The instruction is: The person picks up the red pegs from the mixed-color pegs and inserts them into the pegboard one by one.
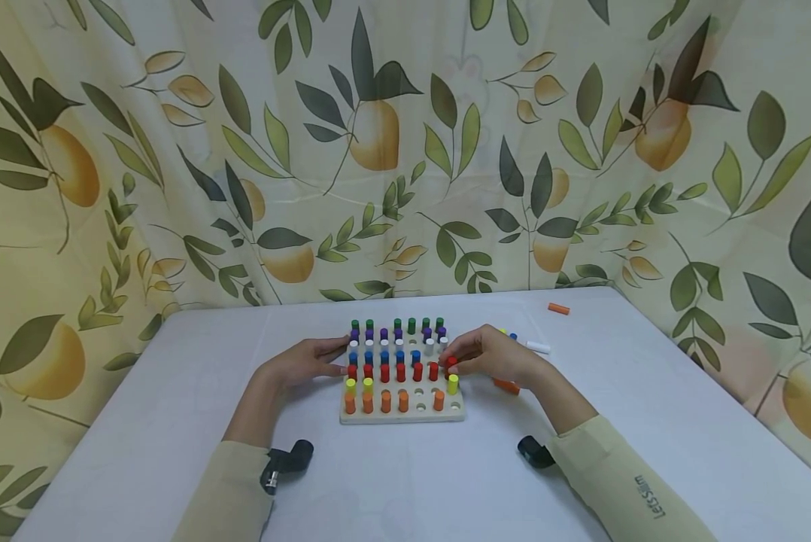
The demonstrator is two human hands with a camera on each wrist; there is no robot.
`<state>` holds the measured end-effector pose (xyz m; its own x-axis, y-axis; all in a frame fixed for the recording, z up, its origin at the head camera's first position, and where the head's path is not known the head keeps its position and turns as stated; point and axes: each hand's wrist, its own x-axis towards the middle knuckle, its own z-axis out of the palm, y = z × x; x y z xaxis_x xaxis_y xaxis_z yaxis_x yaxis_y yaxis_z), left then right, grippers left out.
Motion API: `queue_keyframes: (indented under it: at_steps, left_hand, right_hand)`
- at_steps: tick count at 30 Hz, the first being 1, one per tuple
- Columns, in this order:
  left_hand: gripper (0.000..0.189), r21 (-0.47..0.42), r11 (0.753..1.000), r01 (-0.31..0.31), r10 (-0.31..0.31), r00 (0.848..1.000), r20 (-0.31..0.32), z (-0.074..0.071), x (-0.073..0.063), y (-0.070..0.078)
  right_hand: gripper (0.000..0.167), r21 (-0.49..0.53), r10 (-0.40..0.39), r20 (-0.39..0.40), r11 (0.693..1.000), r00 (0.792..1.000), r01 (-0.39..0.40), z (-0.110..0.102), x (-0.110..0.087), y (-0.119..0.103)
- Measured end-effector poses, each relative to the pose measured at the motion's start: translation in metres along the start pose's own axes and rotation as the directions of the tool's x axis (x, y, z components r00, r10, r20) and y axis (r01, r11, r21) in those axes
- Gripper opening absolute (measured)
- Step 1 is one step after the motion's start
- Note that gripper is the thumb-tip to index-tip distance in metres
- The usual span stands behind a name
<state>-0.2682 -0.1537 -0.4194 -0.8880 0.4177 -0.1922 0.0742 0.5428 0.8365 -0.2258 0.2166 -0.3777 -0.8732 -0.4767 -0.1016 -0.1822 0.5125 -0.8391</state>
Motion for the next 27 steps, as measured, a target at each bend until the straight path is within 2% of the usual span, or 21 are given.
queue_keyframes:
  at_steps: [19,27]
  left_hand:
    - [0.073,-0.002,1.0,-0.007,0.007,1.0,0.001,0.0004,-0.0011,0.0018]
    - [0.074,-0.004,1.0,0.002,-0.002,1.0,0.007,-0.0002,0.0005,-0.0003]
  right_hand:
    - [0.024,-0.02,0.054,-0.025,0.998,0.998,-0.054,0.0006,0.0004,-0.0009]
    - [0.023,-0.013,0.053,-0.017,0.999,0.998,-0.053,0.0012,-0.0001,-0.0005]
